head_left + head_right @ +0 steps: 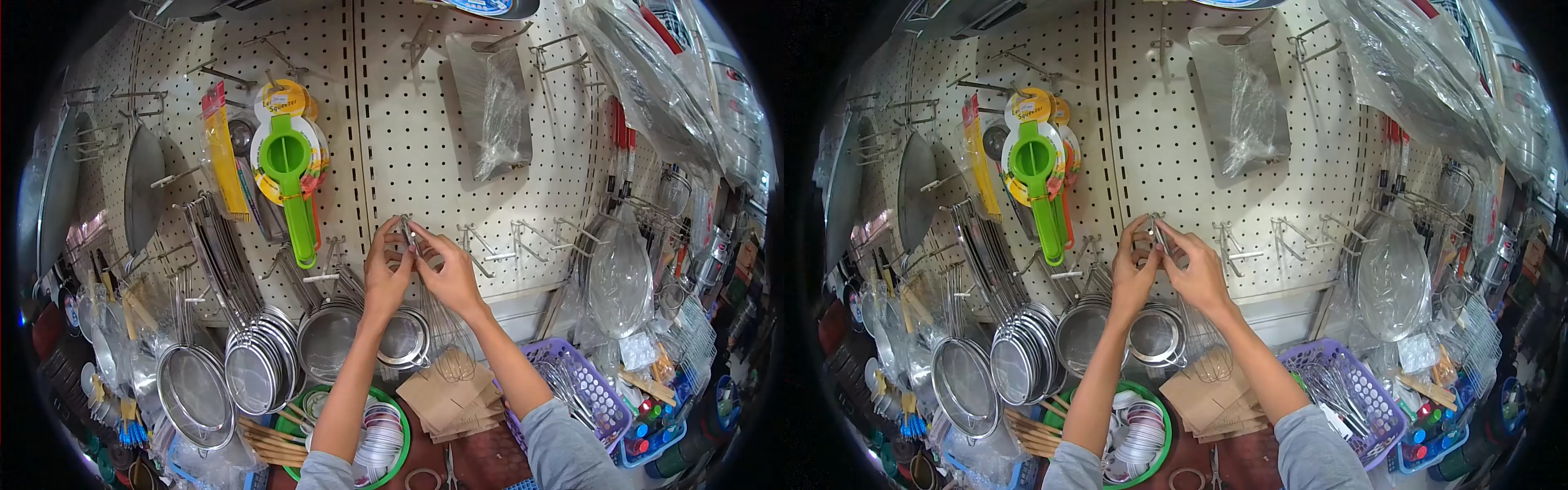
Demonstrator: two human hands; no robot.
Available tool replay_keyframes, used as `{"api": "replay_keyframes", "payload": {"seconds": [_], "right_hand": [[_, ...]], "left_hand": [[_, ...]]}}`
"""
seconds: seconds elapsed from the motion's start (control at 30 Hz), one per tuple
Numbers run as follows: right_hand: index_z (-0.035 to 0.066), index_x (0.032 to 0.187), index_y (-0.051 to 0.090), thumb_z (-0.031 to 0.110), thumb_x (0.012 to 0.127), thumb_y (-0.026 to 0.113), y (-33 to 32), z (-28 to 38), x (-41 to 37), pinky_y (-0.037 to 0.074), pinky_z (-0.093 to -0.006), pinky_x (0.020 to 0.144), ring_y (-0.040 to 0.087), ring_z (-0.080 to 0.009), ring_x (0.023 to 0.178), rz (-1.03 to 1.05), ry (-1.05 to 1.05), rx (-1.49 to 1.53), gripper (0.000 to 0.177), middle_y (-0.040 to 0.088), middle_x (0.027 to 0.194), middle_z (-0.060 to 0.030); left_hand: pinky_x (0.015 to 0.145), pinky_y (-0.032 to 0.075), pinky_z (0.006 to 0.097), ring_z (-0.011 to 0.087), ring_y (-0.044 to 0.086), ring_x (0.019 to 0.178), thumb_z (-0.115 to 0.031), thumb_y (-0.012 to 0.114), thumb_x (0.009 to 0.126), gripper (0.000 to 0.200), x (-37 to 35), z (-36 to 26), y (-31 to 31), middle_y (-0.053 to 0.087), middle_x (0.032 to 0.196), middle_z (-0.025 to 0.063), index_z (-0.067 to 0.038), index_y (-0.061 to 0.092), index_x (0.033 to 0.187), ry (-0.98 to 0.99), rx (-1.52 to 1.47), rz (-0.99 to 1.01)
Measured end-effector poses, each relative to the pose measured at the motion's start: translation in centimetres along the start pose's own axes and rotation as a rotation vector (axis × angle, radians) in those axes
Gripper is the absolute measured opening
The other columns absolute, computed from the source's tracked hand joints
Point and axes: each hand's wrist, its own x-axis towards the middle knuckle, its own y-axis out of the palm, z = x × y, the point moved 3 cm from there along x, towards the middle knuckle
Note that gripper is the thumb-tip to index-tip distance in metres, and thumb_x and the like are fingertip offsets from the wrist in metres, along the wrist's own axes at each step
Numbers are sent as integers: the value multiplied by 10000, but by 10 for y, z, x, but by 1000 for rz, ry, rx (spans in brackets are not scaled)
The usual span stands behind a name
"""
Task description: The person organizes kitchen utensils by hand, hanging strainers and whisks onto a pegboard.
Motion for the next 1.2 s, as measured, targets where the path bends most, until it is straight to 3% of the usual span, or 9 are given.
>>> {"api": "replay_keyframes", "payload": {"seconds": [0.17, 0.37, 0.57, 0.77, 0.87, 0.97, 1.07, 1.2], "right_hand": [[226, 1463, 612, 29, 852, 698, 4, -12, 6, 557, -382, 780, 686, -249, 797, 10, -6, -46, 648, 685, 952, -125], [214, 1441, 634, 11, 842, 701, 8, -24, 10, 567, -370, 760, 704, -253, 804, -45, -103, -13, 636, 666, 972, -140], [207, 1432, 642, 10, 856, 706, 6, -24, 9, 572, -359, 771, 712, -244, 811, -2, -59, -48, 612, 653, 977, -130], [204, 1456, 618, 32, 873, 716, 6, -30, 0, 572, -356, 792, 702, -243, 840, -20, -60, -9, 616, 650, 1001, -124], [201, 1485, 584, 31, 880, 708, 3, -18, -5, 574, -357, 827, 689, -258, 929, 40, 44, 16, 641, 648, 1086, -142], [182, 1515, 542, 20, 876, 698, 0, -22, -23, 558, -397, 924, 661, -319, 1081, 32, -16, -30, 678, 621, 1230, -169], [156, 1524, 520, 7, 864, 689, -5, -20, -51, 516, -442, 1016, 596, -376, 1234, 13, -138, -147, 698, 565, 1367, -187], [111, 1490, 538, 19, 844, 705, -15, -13, -99, 476, -442, 1077, 542, -404, 1322, 92, -65, -98, 674, 516, 1448, -191]], "left_hand": [[698, 574, 304, 159, 684, 810, 4, 690, 928, 600, 8, 6, 3, 626, 1151, 102, -95, 486, 1483, 36, 59, -44], [700, 572, 314, 170, 687, 806, -1, 697, 914, 589, 17, 24, 1, 621, 1119, 101, -96, 502, 1462, 90, 83, -33], [710, 570, 317, 172, 685, 812, -14, 706, 907, 590, 14, 21, 1, 611, 1095, 99, -107, 502, 1453, 39, 80, -30], [682, 534, 300, 139, 608, 725, -30, 727, 892, 642, 8, 26, 3, 612, 997, 69, -126, 488, 1480, 34, 106, -12], [646, 493, 283, 120, 551, 689, -35, 737, 879, 698, 1, 22, 1, 604, 939, 49, -134, 466, 1515, 41, 160, 43], [632, 471, 275, 110, 528, 674, -35, 736, 874, 742, -13, 14, 1, 592, 900, 39, -144, 437, 1545, -4, 124, 57], [629, 463, 263, 103, 524, 660, -43, 732, 882, 705, -35, 12, 6, 591, 905, 39, -103, 440, 1521, -22, 51, 98], [640, 449, 248, 80, 516, 694, -32, 710, 907, 571, -77, 2, 18, 582, 915, 12, -66, 503, 1438, -89, -40, 151]]}}
